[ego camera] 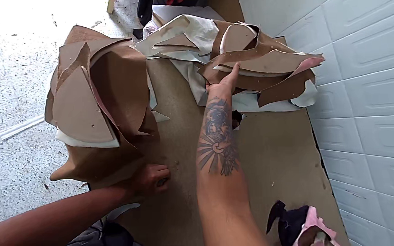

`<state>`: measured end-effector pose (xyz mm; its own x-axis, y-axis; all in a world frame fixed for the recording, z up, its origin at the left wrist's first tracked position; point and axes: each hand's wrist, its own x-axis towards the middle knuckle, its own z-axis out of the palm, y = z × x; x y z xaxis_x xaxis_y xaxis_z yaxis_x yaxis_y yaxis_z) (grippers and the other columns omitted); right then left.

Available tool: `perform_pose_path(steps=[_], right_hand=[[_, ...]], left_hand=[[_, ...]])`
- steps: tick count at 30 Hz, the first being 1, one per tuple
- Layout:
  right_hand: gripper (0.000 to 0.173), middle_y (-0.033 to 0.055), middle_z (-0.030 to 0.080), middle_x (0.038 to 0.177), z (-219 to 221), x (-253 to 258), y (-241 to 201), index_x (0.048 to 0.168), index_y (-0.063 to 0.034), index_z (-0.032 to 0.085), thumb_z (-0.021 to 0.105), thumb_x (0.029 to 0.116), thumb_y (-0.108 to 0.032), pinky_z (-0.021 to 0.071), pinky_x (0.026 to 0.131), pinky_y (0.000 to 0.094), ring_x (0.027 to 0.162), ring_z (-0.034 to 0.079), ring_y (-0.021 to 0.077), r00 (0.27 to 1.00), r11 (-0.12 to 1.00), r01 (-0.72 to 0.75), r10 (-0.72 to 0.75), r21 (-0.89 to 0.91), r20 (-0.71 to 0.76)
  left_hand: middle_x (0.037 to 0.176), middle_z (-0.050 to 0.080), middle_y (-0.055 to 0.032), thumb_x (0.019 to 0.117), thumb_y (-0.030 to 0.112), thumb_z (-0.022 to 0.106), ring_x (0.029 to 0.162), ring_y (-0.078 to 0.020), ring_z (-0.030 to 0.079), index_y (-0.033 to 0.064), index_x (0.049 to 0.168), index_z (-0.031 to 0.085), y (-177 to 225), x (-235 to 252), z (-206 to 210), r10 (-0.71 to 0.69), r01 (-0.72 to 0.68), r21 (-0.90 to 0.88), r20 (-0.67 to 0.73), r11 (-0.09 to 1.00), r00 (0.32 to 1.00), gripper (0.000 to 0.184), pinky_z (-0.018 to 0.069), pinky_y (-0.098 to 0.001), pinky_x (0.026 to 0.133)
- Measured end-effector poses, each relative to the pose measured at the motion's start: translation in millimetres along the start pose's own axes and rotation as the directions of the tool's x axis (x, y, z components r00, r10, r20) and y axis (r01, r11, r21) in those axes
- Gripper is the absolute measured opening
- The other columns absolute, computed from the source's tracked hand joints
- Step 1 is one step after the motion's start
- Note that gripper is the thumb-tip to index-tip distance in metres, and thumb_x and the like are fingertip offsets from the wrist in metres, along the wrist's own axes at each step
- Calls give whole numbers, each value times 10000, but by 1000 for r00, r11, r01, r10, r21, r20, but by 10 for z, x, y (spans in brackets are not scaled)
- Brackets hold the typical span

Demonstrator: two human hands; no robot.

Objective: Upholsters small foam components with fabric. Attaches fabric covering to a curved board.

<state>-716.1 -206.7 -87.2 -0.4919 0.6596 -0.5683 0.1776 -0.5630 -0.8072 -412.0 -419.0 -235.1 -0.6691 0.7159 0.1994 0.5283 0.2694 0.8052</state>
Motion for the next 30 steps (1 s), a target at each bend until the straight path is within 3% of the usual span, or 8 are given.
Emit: perform_pose_path(steps=[3,5,9,13,17,21,27,30], right_hand=[[660,106,586,1165,180,9,37,1430,-198,458,423,993,-691,517,700,354,894,602,187,998,998,-59,58,9,18],[625,71,628,856,221,173,98,1216,-164,558,427,969,-723,475,525,294,643,587,134,997,995,-58,54,77,57],[480,37,572,761,127,-180,25,1118,-136,539,442,1036,-599,428,492,253,562,515,106,1000,999,15,-16,52,11],[492,51,649,772,-441,-154,90,1053,-89,618,546,1010,-573,482,457,261,550,588,116,982,979,186,-183,78,-42],[396,24,659,810,-1475,-604,298,1107,-101,642,577,1026,-483,525,517,252,608,615,105,942,935,336,-335,113,-22],[316,13,669,883,-2941,-1203,869,1131,-136,658,609,1023,-428,577,619,284,706,654,119,916,912,394,-400,110,34],[416,125,702,1074,-5254,-2452,1855,1222,-54,642,619,1015,-414,612,837,448,945,701,224,964,981,180,-191,-74,-185],[428,125,708,1005,-6175,-3045,2169,1208,-31,646,614,1019,-414,619,761,416,872,703,206,969,982,40,-83,-184,-234]], left_hand=[[801,619,-4,981,297,609,704,-131,628,146,961,690,-9,-8,0,-5,5,7,2,1000,1000,172,553,-302,620],[807,622,-2,986,294,605,716,-127,630,150,968,691,0,-12,3,-7,7,6,-1,1000,1000,168,556,-297,632],[811,635,-6,978,283,608,729,-127,641,144,967,702,14,-11,16,-11,11,5,-16,1000,1000,168,563,-297,648],[831,659,31,968,283,626,749,-72,648,165,954,727,35,-19,14,-17,17,6,-15,1000,1000,156,575,-262,672],[822,646,71,924,289,687,741,-36,631,188,920,729,64,-48,27,-15,15,3,-18,1000,1000,109,573,-251,677],[853,647,62,936,271,672,774,-46,630,182,951,719,37,-52,46,-27,27,0,-9,1000,1000,102,580,-265,727],[861,651,67,965,275,624,739,-65,619,208,961,707,270,-162,56,-173,173,30,3,985,985,106,576,-329,685],[848,654,66,970,305,632,741,-88,632,234,993,696,550,-362,167,-282,281,53,16,958,959,99,581,-388,684]])
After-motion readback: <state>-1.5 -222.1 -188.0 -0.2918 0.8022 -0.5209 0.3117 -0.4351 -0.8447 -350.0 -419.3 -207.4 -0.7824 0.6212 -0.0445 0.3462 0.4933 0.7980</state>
